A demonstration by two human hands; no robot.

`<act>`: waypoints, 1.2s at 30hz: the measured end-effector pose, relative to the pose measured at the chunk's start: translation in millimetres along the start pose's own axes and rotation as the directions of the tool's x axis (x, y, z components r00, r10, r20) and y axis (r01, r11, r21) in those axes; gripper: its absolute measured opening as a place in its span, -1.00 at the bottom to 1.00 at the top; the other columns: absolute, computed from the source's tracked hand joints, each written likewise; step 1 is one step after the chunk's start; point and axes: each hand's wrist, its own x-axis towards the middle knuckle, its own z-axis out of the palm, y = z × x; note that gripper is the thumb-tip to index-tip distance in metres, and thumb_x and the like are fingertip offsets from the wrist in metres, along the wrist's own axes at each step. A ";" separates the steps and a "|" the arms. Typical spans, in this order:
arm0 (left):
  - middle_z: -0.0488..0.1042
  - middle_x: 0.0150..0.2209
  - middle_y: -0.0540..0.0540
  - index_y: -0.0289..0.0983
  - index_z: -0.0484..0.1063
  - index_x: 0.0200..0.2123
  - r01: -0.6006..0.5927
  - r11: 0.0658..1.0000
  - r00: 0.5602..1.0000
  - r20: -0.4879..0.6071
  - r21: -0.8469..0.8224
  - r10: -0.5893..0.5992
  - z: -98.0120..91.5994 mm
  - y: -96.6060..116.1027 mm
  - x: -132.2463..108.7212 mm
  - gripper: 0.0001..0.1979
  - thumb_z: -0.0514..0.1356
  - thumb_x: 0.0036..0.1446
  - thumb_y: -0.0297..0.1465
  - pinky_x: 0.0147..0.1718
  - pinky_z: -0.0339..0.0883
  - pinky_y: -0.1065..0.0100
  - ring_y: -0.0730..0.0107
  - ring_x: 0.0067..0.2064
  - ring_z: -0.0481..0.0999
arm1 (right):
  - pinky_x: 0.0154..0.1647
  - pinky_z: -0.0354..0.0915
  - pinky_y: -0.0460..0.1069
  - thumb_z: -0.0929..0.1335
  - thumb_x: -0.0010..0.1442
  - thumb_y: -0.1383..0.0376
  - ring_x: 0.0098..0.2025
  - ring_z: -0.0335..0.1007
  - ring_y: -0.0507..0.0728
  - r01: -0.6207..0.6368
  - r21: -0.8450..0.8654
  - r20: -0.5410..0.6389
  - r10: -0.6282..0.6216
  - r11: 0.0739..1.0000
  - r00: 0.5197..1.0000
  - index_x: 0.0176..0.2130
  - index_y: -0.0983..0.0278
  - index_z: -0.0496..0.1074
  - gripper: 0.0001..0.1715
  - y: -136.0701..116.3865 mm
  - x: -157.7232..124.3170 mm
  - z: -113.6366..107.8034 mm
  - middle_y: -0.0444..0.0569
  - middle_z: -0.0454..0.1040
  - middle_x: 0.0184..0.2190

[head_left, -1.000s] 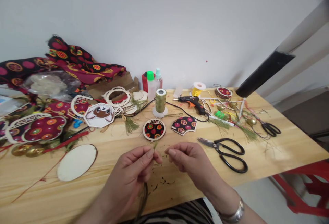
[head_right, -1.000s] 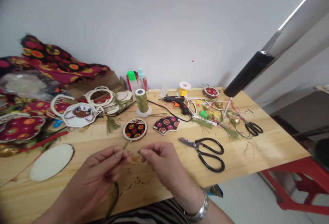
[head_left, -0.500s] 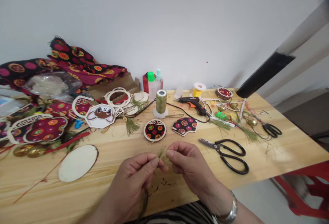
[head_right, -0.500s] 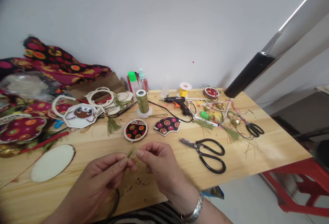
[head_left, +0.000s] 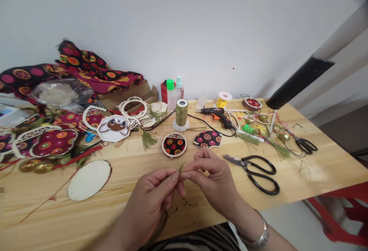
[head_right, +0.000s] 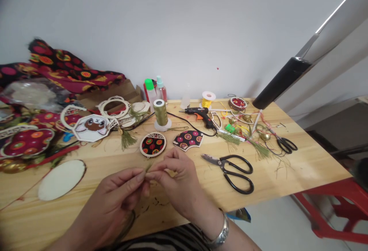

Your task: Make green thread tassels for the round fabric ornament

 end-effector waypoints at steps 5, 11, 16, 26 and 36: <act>0.38 -0.63 0.01 -0.31 0.51 -0.55 0.007 0.999 1.000 -0.004 0.036 -0.007 -1.9 -1.0 -0.8 -0.78 0.22 0.06 -0.32 -0.66 -0.14 0.48 0.64 -0.64 0.06 | -0.39 0.22 -0.08 0.43 -0.03 0.47 -0.43 0.23 0.01 -0.021 0.007 -0.032 0.022 1.000 0.999 -0.53 0.25 0.52 -0.86 5.1 2.7 0.2 -0.17 0.31 -0.56; 0.31 -0.65 0.05 -0.30 0.50 -0.57 0.000 0.991 1.000 0.030 0.130 -0.003 -7.1 -6.2 0.4 -0.73 0.20 0.08 -0.28 -0.64 -0.17 0.44 0.61 -0.63 0.04 | -0.38 0.19 -0.09 0.44 -0.04 0.47 -0.44 0.22 -0.01 -0.015 0.016 -0.050 0.016 1.000 0.999 -0.56 0.27 0.49 -0.85 9.6 1.9 0.0 -0.19 0.29 -0.57; 0.34 -0.60 0.04 -0.30 0.50 -0.53 0.002 0.977 1.000 0.025 0.213 -0.007 -7.8 -8.2 2.4 -0.72 0.17 0.10 -0.25 -0.63 -0.18 0.42 0.60 -0.63 0.04 | -0.37 0.19 -0.10 0.43 -0.02 0.47 -0.43 0.23 -0.01 -0.018 0.023 -0.042 0.019 1.000 0.999 -0.57 0.28 0.49 -0.85 9.3 2.4 0.2 -0.18 0.30 -0.56; 0.41 -0.57 0.01 -0.29 0.50 -0.55 -0.006 0.963 0.999 -0.037 0.271 0.017 -5.5 1.9 3.9 -0.73 0.20 0.05 -0.24 -0.61 -0.08 0.45 0.56 -0.60 0.09 | -0.38 0.16 -0.07 0.34 0.10 0.32 -0.46 0.20 0.01 -0.093 0.033 -0.138 0.097 0.995 0.986 -0.52 0.31 0.43 -0.81 17.3 4.8 1.3 -0.14 0.34 -0.57; 0.53 -0.37 -0.06 -0.21 0.57 -0.49 -0.113 0.932 0.987 -0.067 0.344 0.144 -9.7 1.0 5.6 -0.79 0.19 0.07 -0.26 -0.27 0.25 0.39 0.33 -0.28 0.42 | -0.42 0.18 -0.08 0.34 0.09 0.32 -0.47 0.23 0.02 -0.125 0.001 -0.090 0.124 0.992 0.988 -0.51 0.32 0.45 -0.82 20.8 2.6 1.3 -0.12 0.35 -0.57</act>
